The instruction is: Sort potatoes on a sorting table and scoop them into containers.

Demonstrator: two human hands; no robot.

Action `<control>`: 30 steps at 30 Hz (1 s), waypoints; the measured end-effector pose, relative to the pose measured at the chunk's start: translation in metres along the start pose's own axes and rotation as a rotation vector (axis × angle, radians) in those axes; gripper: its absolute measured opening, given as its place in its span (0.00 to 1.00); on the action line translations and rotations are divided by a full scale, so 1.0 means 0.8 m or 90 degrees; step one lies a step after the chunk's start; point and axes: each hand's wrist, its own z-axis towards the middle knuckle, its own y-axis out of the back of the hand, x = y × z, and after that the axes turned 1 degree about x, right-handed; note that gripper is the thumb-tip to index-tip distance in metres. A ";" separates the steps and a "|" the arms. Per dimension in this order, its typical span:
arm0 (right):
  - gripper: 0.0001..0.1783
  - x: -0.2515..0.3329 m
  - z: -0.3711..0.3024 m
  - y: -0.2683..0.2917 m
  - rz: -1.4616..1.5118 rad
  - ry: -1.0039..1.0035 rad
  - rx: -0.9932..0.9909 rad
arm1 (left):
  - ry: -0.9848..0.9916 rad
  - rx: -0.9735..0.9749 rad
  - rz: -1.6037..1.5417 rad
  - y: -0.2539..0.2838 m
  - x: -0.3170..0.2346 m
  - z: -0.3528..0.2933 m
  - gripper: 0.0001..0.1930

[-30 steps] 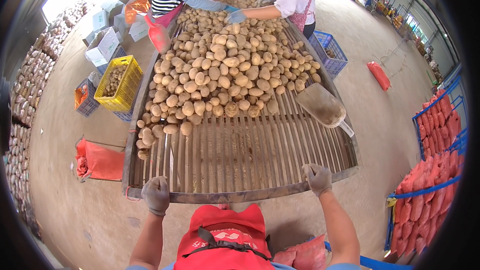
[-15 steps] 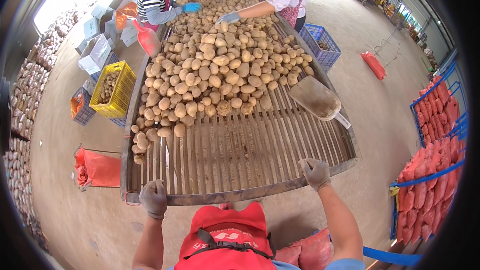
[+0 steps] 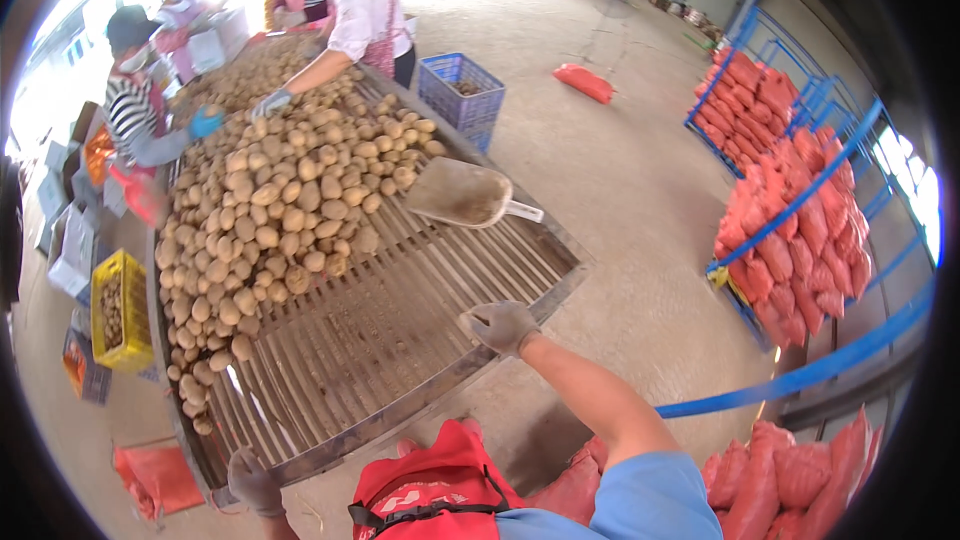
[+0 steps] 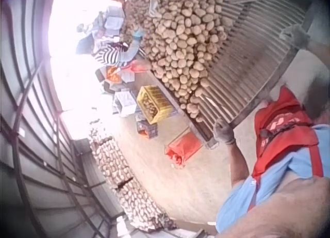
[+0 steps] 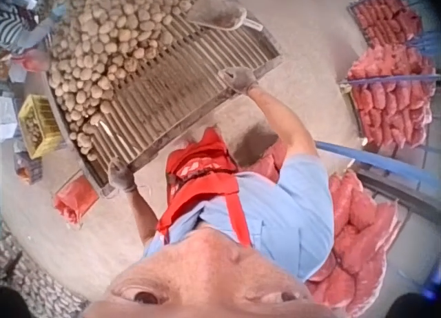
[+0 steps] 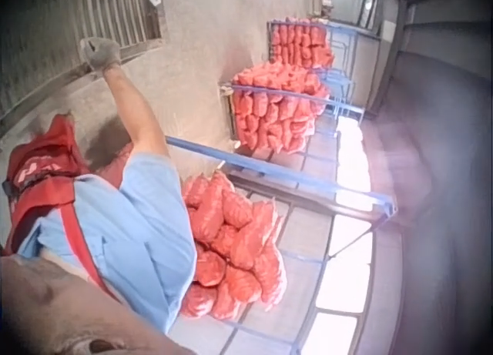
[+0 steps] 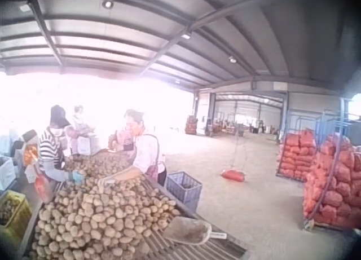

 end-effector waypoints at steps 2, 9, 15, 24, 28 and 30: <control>0.21 0.007 -0.002 0.019 0.003 -0.030 0.014 | 0.011 0.036 -0.001 -0.002 0.001 0.001 0.16; 0.22 0.004 -0.010 0.021 0.027 -0.016 -0.022 | -0.001 0.039 -0.003 -0.014 0.008 0.005 0.16; 0.22 0.005 -0.009 0.018 0.011 0.007 -0.037 | 0.010 0.047 -0.046 -0.014 0.013 0.006 0.15; 0.27 0.010 -0.001 0.030 -0.034 -0.114 0.149 | 0.024 0.042 -0.034 -0.009 0.003 0.006 0.15; 0.22 0.005 -0.007 0.022 -0.020 -0.028 0.027 | 0.019 0.031 -0.032 -0.013 0.006 0.005 0.16; 0.22 0.007 -0.006 0.024 -0.016 -0.044 0.054 | 0.006 0.020 -0.023 -0.015 0.010 0.004 0.16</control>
